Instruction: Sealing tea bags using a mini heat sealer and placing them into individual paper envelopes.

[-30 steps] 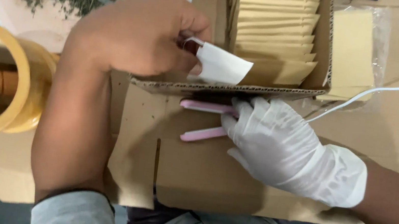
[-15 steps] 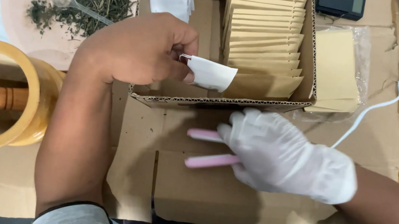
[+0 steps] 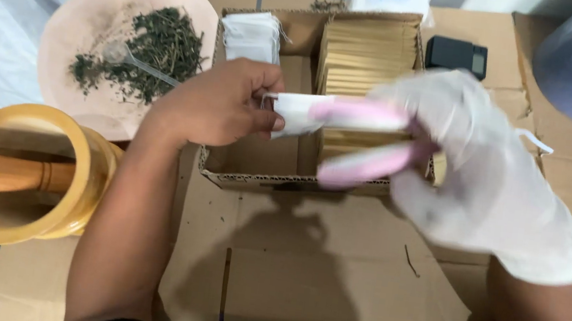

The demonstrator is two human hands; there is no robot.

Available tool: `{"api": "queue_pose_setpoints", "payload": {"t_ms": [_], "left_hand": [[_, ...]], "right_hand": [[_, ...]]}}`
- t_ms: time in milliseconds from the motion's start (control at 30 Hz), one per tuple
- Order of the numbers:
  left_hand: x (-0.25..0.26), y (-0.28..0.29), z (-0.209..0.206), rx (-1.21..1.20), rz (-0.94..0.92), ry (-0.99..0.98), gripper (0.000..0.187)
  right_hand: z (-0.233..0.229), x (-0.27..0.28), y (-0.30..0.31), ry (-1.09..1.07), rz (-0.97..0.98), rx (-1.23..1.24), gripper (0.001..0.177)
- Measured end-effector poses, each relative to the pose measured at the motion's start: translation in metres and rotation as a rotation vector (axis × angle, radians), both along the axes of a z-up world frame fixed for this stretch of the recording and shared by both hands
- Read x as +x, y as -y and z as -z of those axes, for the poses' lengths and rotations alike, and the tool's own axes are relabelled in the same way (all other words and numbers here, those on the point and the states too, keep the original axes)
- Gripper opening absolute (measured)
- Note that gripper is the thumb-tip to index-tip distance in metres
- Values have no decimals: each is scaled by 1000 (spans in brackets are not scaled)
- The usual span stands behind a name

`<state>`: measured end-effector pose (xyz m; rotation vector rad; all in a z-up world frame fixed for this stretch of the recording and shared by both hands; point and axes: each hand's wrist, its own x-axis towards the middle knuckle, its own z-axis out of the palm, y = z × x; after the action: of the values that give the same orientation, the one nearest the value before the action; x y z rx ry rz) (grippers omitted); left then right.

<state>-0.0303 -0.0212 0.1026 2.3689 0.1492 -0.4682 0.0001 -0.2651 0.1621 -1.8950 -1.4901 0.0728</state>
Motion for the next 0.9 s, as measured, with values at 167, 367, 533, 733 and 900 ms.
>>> {"api": "queue_pose_setpoints", "payload": {"t_ms": [167,367,533,733,900], "left_hand": [[4,1,4,-46,-16,-35,12],[7,-8,17,-67,-12,63,17],[9,-11,24,-152,-37,152,13],[7,-8,26,-170,-148,205,14],[6,-8,32,-179,-191,229,13]], "right_hand": [[54,43,-12,269,201,134,59],[107,71,-32,475,255,307,53],[120,67,-32,542,301,177,68],[131,77,-30,632,280,141,76],[125,73,-34,721,288,161,71]]}}
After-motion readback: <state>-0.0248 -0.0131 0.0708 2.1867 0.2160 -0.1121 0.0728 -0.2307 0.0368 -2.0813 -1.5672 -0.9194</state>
